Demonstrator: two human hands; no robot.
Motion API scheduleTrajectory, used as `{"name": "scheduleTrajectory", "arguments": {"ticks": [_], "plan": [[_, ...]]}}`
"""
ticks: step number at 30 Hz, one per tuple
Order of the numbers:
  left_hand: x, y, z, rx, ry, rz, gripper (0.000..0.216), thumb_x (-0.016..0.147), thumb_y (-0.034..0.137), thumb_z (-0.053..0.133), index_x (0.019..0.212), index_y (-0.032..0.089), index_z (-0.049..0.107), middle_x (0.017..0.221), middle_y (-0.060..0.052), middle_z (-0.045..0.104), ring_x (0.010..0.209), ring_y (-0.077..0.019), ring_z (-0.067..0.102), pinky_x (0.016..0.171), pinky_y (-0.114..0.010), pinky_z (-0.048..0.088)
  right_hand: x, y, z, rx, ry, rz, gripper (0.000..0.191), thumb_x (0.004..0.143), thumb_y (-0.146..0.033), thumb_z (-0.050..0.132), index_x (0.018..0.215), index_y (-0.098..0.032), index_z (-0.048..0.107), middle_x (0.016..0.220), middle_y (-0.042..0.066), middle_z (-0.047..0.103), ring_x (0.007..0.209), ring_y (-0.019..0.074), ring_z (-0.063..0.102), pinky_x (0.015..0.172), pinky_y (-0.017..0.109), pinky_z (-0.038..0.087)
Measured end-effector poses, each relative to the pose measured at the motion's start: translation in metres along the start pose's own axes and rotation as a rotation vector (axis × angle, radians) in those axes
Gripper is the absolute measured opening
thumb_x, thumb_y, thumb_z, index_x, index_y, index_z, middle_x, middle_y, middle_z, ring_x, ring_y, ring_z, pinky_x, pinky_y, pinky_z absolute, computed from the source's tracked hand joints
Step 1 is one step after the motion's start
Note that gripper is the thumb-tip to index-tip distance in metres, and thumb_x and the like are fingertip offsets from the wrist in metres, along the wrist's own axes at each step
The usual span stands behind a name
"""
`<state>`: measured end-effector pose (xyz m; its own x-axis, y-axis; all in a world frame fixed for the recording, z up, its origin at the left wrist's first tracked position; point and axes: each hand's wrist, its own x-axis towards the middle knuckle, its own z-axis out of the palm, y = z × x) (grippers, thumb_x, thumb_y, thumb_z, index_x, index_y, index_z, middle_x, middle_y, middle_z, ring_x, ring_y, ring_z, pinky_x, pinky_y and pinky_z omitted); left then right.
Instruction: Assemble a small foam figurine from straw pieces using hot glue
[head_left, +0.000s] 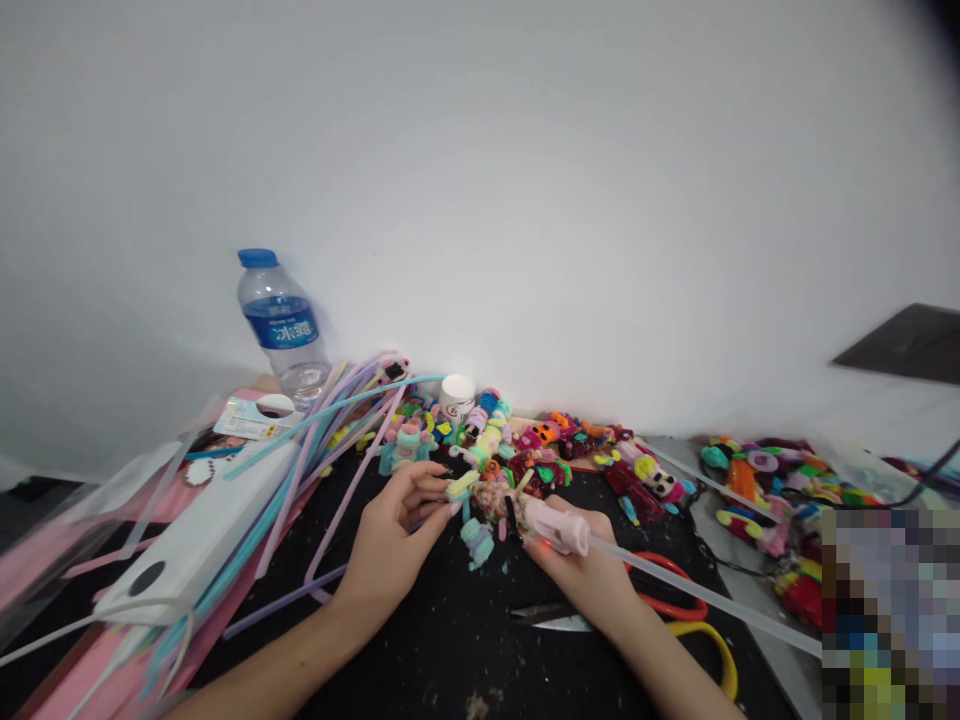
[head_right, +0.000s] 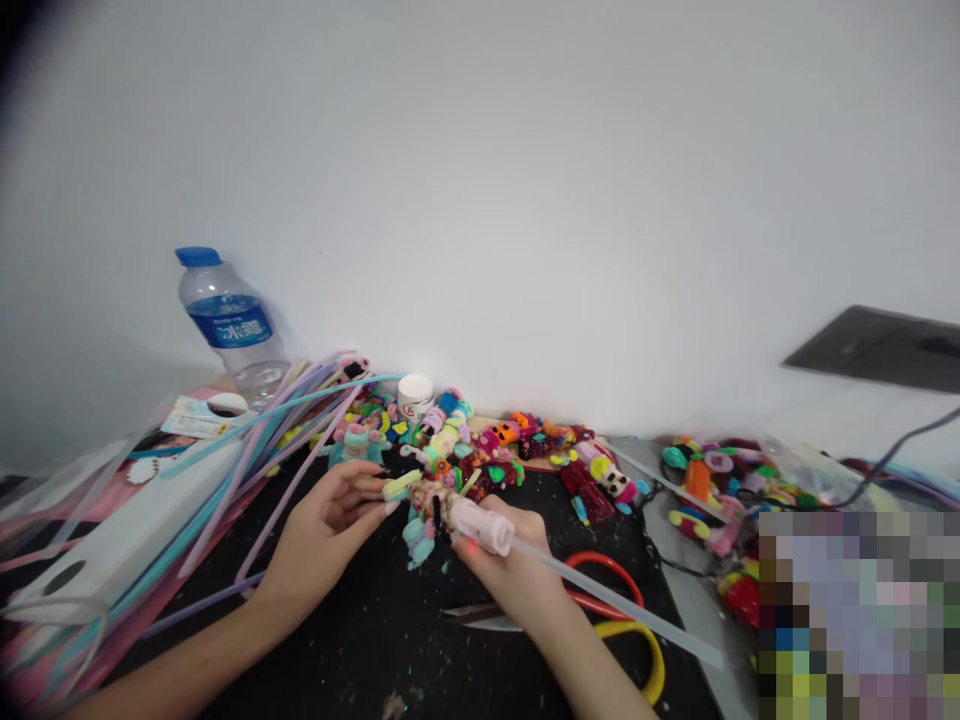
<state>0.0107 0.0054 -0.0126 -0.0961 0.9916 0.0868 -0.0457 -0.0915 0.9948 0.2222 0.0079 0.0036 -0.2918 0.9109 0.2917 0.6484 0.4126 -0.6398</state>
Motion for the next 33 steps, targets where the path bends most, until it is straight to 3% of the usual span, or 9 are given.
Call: {"name": "scheduleTrajectory", "arguments": {"ticks": [11, 16, 21, 25, 28, 33], "plan": [[0.002, 0.001, -0.001, -0.027, 0.011, 0.006, 0.028, 0.072, 0.021, 0.065, 0.098, 0.020, 0.054, 0.086, -0.001, 0.062, 0.086, -0.0169, 0.063, 0.080, -0.031, 0.052, 0.000, 0.003, 0.001, -0.062, 0.087, 0.045, 0.022, 0.077, -0.030, 0.055, 0.060, -0.020, 0.045, 0.051, -0.004, 0.047, 0.045, 0.0096, 0.045, 0.044, 0.020, 0.035], [0.005, 0.002, -0.003, -0.042, 0.019, -0.005, 0.028, 0.071, 0.022, 0.067, 0.096, 0.020, 0.054, 0.088, -0.001, 0.062, 0.087, -0.0162, 0.062, 0.080, -0.031, 0.051, 0.000, 0.004, -0.004, -0.097, 0.179, 0.119, 0.011, 0.079, -0.028, 0.051, 0.082, -0.019, 0.057, 0.068, 0.001, 0.061, 0.059, 0.0153, 0.057, 0.057, 0.024, 0.043], [0.008, 0.005, -0.004, -0.058, 0.068, -0.015, 0.028, 0.070, 0.023, 0.069, 0.094, 0.020, 0.055, 0.089, -0.001, 0.063, 0.086, -0.0156, 0.061, 0.082, -0.030, 0.050, 0.003, 0.015, -0.008, -0.235, 0.278, 0.144, 0.038, 0.080, -0.030, 0.046, 0.115, -0.016, 0.045, 0.100, 0.011, 0.061, 0.082, 0.0239, 0.060, 0.071, 0.034, 0.046], [0.008, 0.007, -0.003, -0.163, 0.079, -0.093, 0.031, 0.068, 0.025, 0.072, 0.095, 0.020, 0.056, 0.089, 0.000, 0.062, 0.085, -0.0152, 0.061, 0.078, -0.028, 0.052, 0.009, 0.023, -0.009, -0.394, 0.330, 0.232, 0.045, 0.082, -0.027, 0.040, 0.125, -0.012, 0.036, 0.116, 0.017, 0.054, 0.104, 0.0300, 0.053, 0.083, 0.044, 0.042], [0.008, 0.009, -0.002, -0.311, 0.059, -0.169, 0.033, 0.069, 0.024, 0.073, 0.096, 0.020, 0.056, 0.088, 0.001, 0.060, 0.083, -0.0143, 0.061, 0.080, -0.030, 0.052, 0.011, 0.027, -0.011, -0.508, 0.315, 0.321, 0.049, 0.081, -0.022, 0.038, 0.128, -0.010, 0.034, 0.120, 0.018, 0.050, 0.112, 0.0311, 0.048, 0.086, 0.047, 0.039], [0.006, 0.011, -0.002, -0.490, 0.002, -0.263, 0.032, 0.072, 0.019, 0.072, 0.099, 0.021, 0.055, 0.087, 0.001, 0.060, 0.084, -0.0126, 0.059, 0.090, -0.037, 0.048, 0.012, 0.029, -0.012, -0.648, 0.208, 0.449, 0.051, 0.080, -0.017, 0.036, 0.130, -0.009, 0.035, 0.113, 0.018, 0.052, 0.107, 0.0331, 0.048, 0.085, 0.050, 0.038]]}}
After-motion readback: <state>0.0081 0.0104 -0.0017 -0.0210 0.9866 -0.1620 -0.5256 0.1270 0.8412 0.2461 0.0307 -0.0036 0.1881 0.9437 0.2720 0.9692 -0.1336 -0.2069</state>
